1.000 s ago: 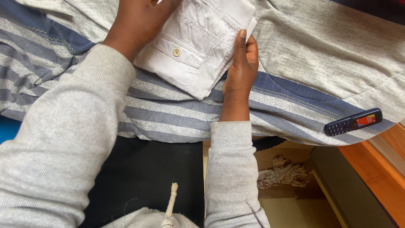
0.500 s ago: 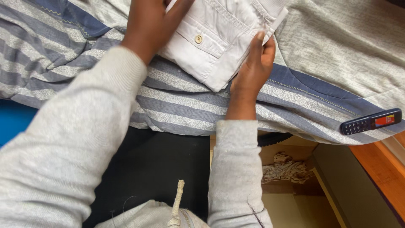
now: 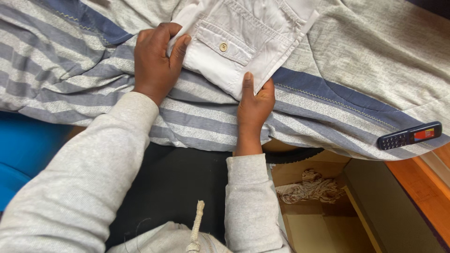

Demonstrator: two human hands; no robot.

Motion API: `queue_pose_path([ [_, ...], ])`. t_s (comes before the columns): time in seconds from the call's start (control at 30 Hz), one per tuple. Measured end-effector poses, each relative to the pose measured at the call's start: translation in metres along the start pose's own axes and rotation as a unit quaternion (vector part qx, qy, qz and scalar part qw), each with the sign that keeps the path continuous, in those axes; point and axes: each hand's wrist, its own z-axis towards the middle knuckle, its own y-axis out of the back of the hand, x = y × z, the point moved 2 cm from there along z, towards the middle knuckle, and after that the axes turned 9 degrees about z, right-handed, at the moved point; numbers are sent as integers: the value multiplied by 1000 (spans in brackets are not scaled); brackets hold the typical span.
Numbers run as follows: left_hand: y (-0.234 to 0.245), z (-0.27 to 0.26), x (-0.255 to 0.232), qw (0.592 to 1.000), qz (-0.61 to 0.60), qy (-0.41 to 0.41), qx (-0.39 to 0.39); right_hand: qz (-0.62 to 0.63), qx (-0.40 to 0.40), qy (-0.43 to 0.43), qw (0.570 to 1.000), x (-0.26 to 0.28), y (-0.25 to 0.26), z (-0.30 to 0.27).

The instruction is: The person folds several garments on a bed, including white shorts, dark blue shorts, and green shorts. They smooth and align each item, then fold them into compact rectangles and place them in a neat stack.

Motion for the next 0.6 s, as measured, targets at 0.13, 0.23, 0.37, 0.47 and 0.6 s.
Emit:
queue_pose_path([
  [0.13,6,3,-7,1000,15,8,16,-28,-39,18,999,3,-8,-7],
  [0.23,9,20,-10,1000,17,-10,7,-40,-71,109,991,12,-9,-2],
  [0.37,4,57,-15,997,-58,-47,17,52,-83,70,993,21,-10,34],
  [0.47,-8,84,-22,992,-73,-67,82,174,-49,-45,983,30,-6,60],
  [0.6,-19,106,-37,972,-194,17,133,234,70,-135,960,55,1,80],
])
